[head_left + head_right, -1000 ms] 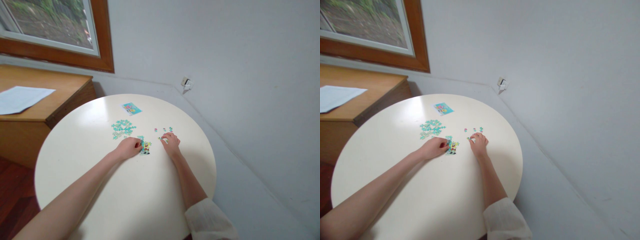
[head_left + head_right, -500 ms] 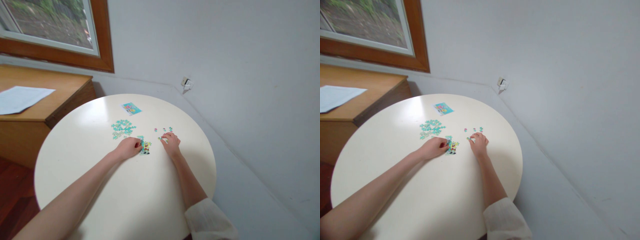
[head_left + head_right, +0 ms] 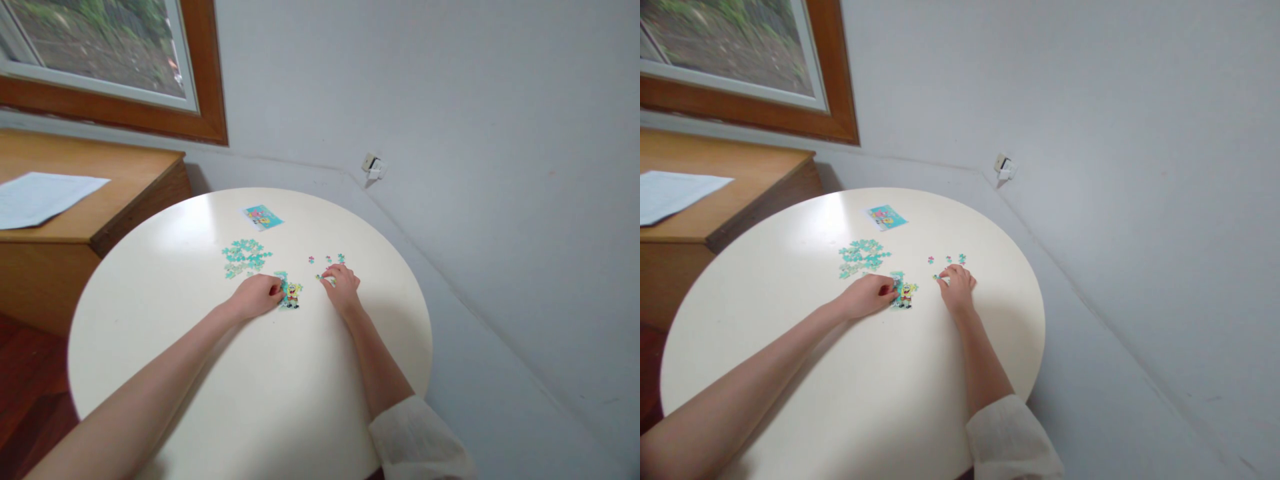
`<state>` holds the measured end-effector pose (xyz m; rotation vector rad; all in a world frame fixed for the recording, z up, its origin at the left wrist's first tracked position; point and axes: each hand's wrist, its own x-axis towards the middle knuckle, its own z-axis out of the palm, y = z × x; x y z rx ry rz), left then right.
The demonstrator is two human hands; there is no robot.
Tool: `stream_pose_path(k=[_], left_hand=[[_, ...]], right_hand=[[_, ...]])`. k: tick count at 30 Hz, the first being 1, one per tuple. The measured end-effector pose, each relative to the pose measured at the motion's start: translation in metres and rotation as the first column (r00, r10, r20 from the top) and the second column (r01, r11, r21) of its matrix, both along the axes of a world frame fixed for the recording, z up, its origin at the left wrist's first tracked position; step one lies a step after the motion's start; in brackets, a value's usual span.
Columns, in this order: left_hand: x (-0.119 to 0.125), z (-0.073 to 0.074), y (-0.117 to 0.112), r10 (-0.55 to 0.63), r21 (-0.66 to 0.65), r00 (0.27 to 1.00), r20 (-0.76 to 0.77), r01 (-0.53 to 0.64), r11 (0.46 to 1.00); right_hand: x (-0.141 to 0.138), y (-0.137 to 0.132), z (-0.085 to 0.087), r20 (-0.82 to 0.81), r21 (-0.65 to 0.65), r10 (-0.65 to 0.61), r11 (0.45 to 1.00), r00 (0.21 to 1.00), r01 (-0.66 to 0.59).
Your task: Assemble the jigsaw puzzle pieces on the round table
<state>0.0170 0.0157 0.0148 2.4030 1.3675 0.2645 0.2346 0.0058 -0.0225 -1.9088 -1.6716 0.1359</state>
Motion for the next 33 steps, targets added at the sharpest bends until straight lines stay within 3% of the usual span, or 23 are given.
stream_pose_path(k=[15, 33], left_hand=[[0.0001, -0.0003, -0.0001, 0.001, 0.004, 1.0, 0.005, -0.001, 1.0], [0.0006, 0.0016, -0.0011, -0.005, -0.001, 1.0, 0.007, 0.005, 1.0]], right_hand=[[0.0006, 0.001, 0.0015, 0.015, 0.017, 0.048, 0.999, 0.999, -0.049], [-0.0012, 0.0001, 0.0032, -0.186, 0.057, 0.118, 0.992, 0.975, -0.11]])
